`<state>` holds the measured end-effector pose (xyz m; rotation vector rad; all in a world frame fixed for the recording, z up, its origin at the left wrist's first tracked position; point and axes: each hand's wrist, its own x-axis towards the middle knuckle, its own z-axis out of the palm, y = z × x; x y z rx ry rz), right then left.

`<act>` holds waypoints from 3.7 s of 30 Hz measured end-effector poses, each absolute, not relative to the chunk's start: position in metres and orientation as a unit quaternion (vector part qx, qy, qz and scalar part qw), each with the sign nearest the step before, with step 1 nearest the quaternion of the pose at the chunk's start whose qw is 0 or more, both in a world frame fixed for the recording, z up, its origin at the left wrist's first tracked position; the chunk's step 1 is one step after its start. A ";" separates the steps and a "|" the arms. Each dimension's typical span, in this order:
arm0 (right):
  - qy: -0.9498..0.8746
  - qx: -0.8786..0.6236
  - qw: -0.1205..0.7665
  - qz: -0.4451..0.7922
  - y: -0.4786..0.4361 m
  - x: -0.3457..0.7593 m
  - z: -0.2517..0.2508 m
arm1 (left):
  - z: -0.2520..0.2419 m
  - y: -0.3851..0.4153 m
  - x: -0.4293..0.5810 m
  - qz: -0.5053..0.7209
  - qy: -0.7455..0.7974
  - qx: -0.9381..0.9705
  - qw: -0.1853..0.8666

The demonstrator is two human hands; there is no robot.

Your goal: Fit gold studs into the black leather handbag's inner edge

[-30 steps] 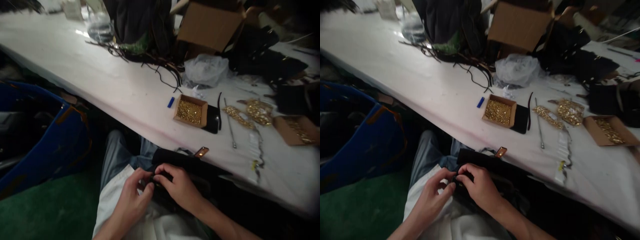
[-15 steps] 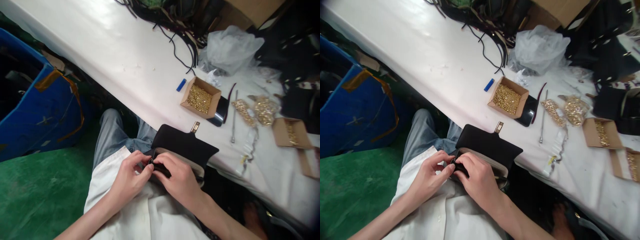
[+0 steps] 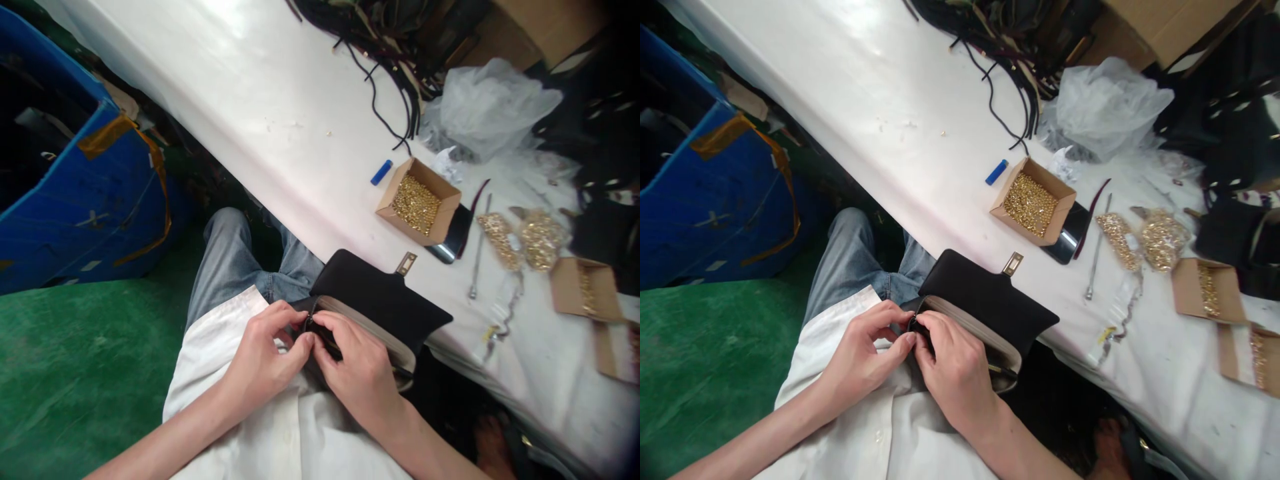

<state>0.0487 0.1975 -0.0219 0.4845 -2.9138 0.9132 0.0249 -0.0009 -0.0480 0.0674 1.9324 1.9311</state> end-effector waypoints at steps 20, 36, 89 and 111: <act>-0.957 0.183 0.056 0.219 0.188 0.047 -0.029 | -0.048 0.003 0.037 0.685 0.710 0.014 0.166; -0.956 0.178 0.090 0.215 0.183 0.052 -0.034 | -0.054 -0.004 0.041 0.691 0.705 0.019 0.161; -0.906 0.224 -0.031 0.359 0.196 0.023 -0.032 | -0.072 0.008 0.055 0.443 0.885 0.112 0.090; -0.882 0.167 -0.132 0.421 0.200 -0.002 -0.029 | -0.051 -0.018 -0.011 0.458 0.831 0.168 0.268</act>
